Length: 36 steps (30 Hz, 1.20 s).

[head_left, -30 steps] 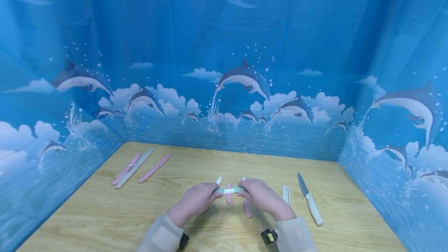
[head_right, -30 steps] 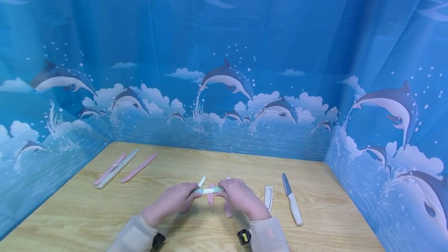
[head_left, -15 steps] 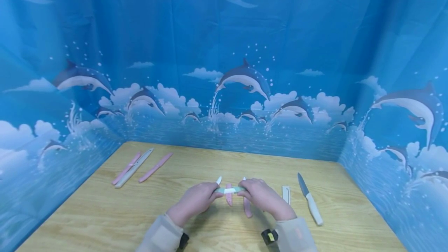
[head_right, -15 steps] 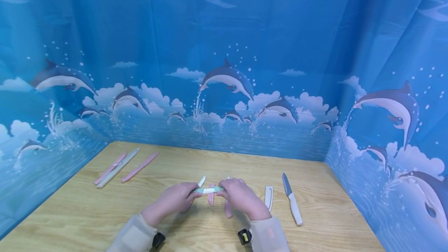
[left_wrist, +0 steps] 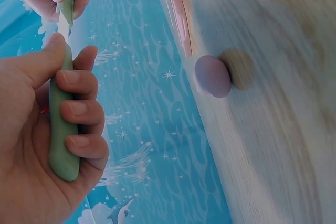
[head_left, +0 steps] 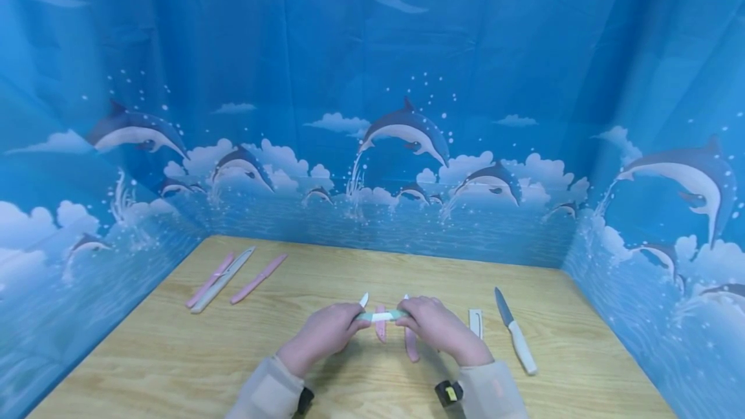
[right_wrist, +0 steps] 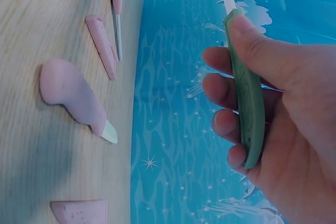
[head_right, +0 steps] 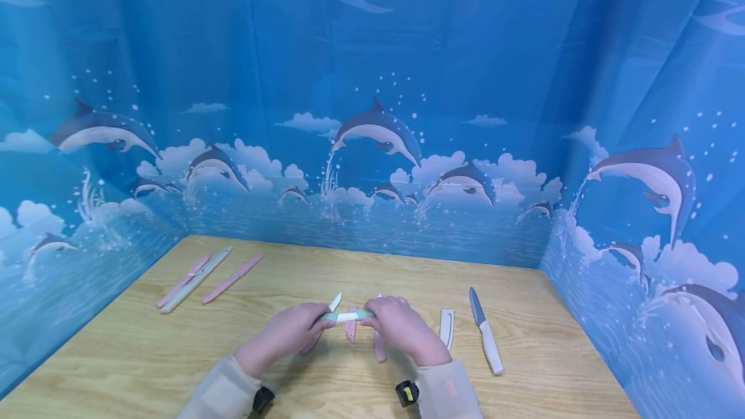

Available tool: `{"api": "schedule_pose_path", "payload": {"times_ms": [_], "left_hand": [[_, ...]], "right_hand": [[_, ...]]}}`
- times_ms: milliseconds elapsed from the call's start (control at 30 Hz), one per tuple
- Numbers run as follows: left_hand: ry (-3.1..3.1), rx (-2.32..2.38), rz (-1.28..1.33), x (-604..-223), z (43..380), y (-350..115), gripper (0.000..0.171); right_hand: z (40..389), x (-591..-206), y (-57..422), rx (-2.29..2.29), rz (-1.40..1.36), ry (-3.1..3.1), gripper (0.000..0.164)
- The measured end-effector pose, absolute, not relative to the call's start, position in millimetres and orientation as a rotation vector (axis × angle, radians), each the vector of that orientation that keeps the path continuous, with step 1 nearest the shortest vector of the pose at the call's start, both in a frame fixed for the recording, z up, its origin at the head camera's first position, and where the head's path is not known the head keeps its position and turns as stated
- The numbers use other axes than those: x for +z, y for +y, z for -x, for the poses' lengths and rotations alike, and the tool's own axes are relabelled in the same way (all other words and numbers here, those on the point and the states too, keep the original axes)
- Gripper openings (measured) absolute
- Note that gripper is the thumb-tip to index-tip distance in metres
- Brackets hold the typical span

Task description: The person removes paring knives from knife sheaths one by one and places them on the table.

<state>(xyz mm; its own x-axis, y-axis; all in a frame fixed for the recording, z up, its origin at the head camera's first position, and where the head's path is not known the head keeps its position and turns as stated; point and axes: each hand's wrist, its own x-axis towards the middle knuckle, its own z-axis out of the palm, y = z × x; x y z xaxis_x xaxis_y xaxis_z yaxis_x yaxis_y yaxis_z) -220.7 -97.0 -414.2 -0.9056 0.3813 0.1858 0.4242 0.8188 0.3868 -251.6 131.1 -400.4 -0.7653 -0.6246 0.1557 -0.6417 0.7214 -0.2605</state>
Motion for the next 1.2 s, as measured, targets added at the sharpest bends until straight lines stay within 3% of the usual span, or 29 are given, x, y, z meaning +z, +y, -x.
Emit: {"api": "schedule_pose_path", "payload": {"times_ms": [1200], "left_hand": [[-2.907,-0.665,0.645,-415.5,220.9,-98.4,0.019]], "right_hand": [[252.0,-398.8,132.4,0.515,-1.048,-2.875,0.013]]}}
